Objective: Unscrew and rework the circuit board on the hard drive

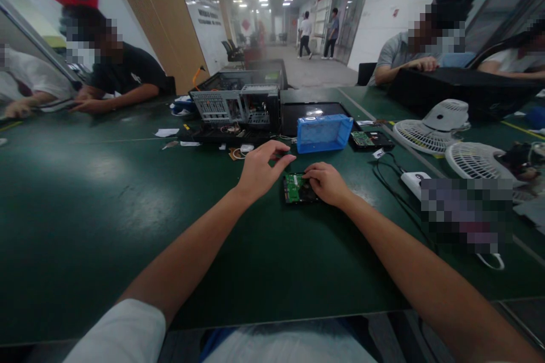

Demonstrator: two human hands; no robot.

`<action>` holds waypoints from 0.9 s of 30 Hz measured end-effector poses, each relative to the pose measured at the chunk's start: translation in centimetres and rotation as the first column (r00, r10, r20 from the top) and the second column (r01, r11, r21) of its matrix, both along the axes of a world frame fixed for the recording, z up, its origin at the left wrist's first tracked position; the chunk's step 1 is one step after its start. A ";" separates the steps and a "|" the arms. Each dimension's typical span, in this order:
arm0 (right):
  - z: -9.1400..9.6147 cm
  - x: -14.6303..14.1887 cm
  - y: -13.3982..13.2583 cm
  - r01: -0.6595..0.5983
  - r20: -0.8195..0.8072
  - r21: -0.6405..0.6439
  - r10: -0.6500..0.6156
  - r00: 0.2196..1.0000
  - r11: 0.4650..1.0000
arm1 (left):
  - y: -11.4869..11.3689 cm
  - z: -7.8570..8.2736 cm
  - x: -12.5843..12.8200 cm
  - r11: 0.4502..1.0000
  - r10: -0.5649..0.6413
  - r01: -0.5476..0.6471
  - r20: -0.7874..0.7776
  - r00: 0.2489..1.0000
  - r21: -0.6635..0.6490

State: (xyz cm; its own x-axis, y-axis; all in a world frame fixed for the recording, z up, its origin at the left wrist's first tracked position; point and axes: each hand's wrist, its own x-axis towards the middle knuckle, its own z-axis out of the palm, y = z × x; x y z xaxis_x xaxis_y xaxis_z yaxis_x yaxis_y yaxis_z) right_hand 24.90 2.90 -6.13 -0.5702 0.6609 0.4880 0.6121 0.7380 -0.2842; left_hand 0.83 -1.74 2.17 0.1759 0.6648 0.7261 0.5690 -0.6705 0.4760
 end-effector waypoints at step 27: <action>0.0 0.0 0.0 -0.009 -0.007 0.013 0.009 1.000 1.000 | 0.6 -1.1 0.2 1.000 0.004 -0.004 0.147 0.989 -0.003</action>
